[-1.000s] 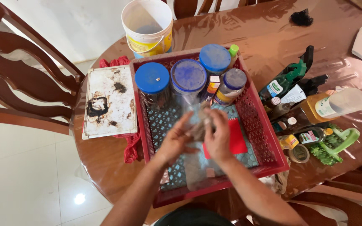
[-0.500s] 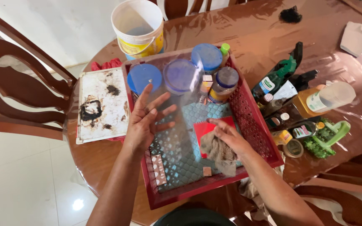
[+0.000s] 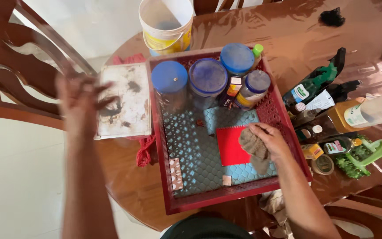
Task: The person wipes the surfaces of several small containers and a red notebook with a cloth, then places them into a red plastic basket on a dining table. The person also wipes a white rectangular object and a small box before placing them in the basket.
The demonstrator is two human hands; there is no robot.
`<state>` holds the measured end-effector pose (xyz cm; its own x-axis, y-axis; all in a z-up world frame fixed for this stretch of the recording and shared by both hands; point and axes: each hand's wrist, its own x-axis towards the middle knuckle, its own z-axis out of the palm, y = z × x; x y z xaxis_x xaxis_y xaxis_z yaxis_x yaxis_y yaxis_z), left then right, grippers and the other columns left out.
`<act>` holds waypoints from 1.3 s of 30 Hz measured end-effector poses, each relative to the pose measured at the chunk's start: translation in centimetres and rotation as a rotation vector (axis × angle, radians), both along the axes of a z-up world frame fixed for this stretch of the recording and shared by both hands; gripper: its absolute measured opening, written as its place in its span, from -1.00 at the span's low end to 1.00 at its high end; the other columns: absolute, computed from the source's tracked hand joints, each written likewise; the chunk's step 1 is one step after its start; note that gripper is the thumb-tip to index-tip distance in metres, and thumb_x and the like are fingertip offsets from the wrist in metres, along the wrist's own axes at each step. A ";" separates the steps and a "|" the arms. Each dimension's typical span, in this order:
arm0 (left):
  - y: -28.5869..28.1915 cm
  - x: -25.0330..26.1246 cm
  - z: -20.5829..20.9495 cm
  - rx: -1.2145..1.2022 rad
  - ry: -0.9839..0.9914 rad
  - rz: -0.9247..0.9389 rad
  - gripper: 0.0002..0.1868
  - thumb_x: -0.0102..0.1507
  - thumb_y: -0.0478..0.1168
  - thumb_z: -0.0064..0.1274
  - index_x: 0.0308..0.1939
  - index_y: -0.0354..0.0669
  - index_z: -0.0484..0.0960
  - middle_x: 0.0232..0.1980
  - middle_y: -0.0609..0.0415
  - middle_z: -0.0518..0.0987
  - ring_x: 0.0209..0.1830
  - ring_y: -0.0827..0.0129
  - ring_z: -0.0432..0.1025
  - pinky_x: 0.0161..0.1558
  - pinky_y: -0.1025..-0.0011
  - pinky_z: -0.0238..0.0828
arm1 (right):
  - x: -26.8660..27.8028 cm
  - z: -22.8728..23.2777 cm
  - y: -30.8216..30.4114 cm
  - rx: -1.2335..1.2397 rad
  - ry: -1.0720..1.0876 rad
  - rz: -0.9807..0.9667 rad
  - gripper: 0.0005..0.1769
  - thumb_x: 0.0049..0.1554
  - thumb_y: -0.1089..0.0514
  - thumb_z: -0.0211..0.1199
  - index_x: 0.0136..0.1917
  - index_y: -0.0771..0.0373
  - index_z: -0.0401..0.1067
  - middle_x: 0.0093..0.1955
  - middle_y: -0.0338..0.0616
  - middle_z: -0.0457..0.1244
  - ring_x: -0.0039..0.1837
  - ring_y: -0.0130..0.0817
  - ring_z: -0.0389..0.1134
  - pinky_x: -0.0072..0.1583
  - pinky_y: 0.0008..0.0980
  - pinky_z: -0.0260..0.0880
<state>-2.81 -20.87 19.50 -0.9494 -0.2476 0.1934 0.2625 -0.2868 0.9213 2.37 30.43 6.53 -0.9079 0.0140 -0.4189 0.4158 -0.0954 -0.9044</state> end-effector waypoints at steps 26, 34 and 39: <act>8.7 -3.5 -13.6 -0.775 -0.069 0.218 -0.56 0.31 -0.40 0.08 0.28 -0.30 0.48 0.30 -0.18 0.51 0.36 0.02 0.39 0.39 0.20 0.25 | -6.8 -8.4 -1.8 1.244 0.133 0.643 -0.08 -0.20 0.17 0.50 0.42 0.15 0.27 0.48 0.14 0.06 0.36 0.13 0.26 0.27 -0.04 0.37; 17.5 2.5 -11.3 -0.806 -0.141 -0.263 -0.71 0.27 -0.32 0.08 0.07 -0.19 0.64 0.21 -0.13 0.57 0.06 0.01 0.53 0.00 0.25 0.55 | -6.9 -10.3 -1.4 1.338 0.086 0.774 -0.02 -0.17 0.16 0.54 0.48 0.16 0.23 0.55 0.16 0.00 0.45 0.08 0.20 0.38 -0.10 0.28; 19.2 3.5 -14.5 -0.834 -0.076 -0.253 -0.72 0.24 -0.33 0.10 0.04 -0.21 0.68 0.18 -0.17 0.59 0.11 -0.05 0.53 0.10 0.19 0.51 | -5.7 -9.8 -0.5 1.372 0.022 0.869 -0.45 -0.02 0.08 0.44 0.26 0.15 0.49 0.39 0.05 0.26 0.38 -0.02 0.35 0.35 -0.13 0.38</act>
<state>0.70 -1.69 4.99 -0.9743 0.1664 0.1519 0.2118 0.4473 0.8689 -3.38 29.97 -3.26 -0.8464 -0.1463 -0.5121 -0.1021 0.9883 -0.1136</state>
